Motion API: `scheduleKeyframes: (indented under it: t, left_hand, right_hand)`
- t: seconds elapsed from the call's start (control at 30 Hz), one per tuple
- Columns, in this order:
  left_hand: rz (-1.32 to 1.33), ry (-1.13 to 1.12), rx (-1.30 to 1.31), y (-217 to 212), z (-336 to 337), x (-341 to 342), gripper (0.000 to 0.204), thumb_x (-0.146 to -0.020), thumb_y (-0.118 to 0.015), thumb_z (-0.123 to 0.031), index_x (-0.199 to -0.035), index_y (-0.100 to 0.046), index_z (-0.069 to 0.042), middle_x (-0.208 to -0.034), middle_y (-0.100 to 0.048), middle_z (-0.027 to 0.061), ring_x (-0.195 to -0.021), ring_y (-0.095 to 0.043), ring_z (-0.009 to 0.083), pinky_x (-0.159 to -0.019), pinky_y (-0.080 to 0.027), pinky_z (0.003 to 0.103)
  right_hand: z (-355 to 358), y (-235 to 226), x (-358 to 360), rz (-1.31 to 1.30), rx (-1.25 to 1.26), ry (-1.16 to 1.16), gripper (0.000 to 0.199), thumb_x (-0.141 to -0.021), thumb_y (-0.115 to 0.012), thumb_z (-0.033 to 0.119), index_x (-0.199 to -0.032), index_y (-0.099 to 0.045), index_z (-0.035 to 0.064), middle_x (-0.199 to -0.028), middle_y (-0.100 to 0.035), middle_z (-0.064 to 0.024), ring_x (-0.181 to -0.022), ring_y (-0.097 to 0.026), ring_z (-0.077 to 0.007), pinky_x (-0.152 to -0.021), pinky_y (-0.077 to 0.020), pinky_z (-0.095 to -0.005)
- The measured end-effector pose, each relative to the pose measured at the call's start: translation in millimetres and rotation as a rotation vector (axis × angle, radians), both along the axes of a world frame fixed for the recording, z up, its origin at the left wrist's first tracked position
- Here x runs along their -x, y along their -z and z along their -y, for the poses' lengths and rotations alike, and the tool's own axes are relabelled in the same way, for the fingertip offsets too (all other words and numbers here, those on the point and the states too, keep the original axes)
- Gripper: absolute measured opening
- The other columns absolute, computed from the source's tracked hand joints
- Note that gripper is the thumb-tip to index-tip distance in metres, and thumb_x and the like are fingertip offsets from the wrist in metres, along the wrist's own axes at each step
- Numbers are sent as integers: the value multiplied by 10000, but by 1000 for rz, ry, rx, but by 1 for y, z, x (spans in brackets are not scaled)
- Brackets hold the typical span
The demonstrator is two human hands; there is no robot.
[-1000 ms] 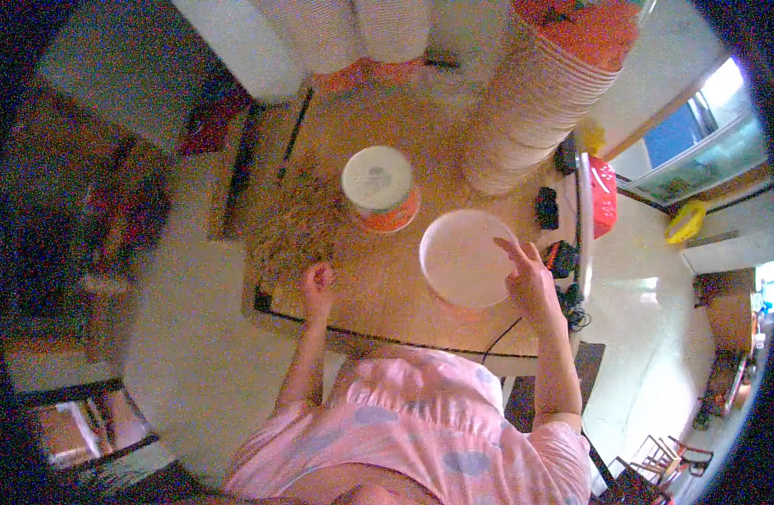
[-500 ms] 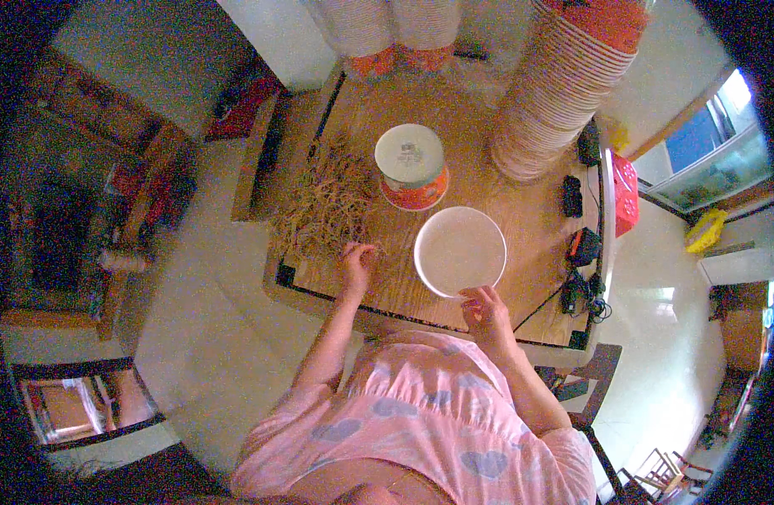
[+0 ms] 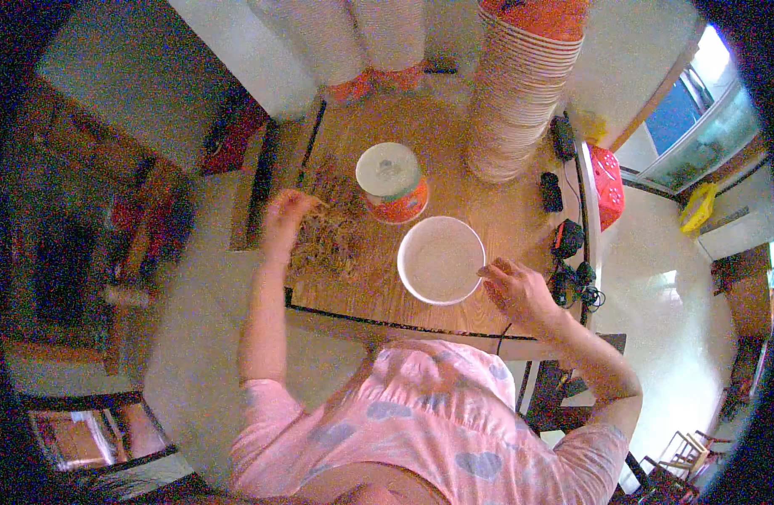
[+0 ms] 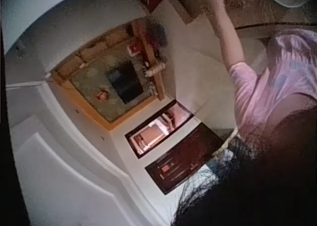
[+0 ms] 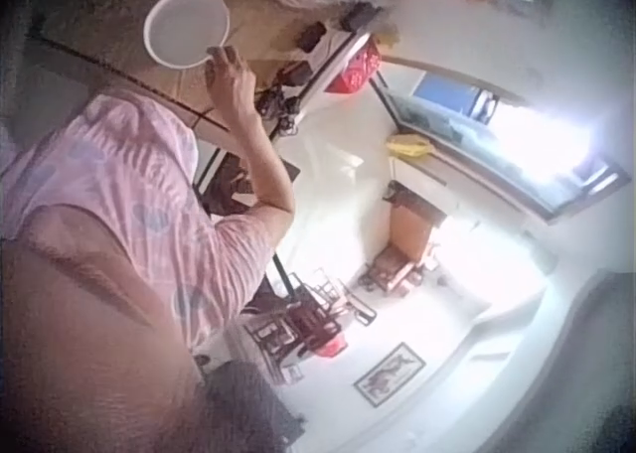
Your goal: The person is putting shredded paper into a paper cup and preparing it with a string.
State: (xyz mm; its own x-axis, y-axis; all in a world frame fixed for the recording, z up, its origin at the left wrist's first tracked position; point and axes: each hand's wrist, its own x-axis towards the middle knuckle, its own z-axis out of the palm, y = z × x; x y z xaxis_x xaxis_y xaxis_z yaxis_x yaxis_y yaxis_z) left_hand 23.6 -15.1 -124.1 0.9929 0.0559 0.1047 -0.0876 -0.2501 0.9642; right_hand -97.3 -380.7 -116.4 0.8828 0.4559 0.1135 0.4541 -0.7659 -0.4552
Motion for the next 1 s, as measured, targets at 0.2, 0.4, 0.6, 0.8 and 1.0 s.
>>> scheduleKeyframes:
  t: [0.2, 0.4, 0.6, 0.8, 1.0]
  left_hand:
    - [306, 24, 374, -130, -35, 0, 117, -865, -524, -150, -922, -529, -49, -833, -606, 83, -810, -577, 168, -797, -438, 299]
    - [415, 51, 514, -178, -60, 14, 114, -863, -534, -149, -927, -538, -55, -701, -531, 23, -582, -474, 102, -547, -380, 213]
    - [97, 5, 11, -87, 21, 57, 31, -795, -625, -116, -794, -605, -93, -685, -543, -66, -594, -459, 15, -540, -383, 170]
    - [-213, 272, 135, 61, 103, 100, 125, -779, -650, -159, -830, -633, -46, -619, -534, -61, -557, -443, 13, -497, -358, 179]
    - [-302, 325, 61, 72, 131, 117, 116, -794, -629, -103, -835, -640, 4, -667, -601, -21, -601, -509, 19, -518, -386, 165]
  right_hand:
    - [16, 21, -38, 108, -53, 9, 199, -764, -572, 99, -961, -556, 84, -900, -543, -108, -839, -550, -309, -708, -483, -382]
    - [-2, 83, -75, -118, -213, 289, 374, -756, -618, 212, -1098, -487, 138, -900, -566, -107, -829, -574, -291, -691, -475, -399]
    - [-27, 100, -20, -301, -103, 490, 457, -779, -513, 162, -1201, -340, 180, -770, -605, -203, -703, -586, -398, -589, -459, -491]
    - [-50, 81, 26, -451, -141, 501, 488, -791, -551, 200, -1222, -323, 171, -771, -605, -158, -706, -591, -370, -634, -469, -463]
    - [-36, 42, 30, -326, -384, 300, 377, -789, -596, 151, -1140, -469, 97, -1039, -528, -134, -827, -577, -306, -716, -477, -397]
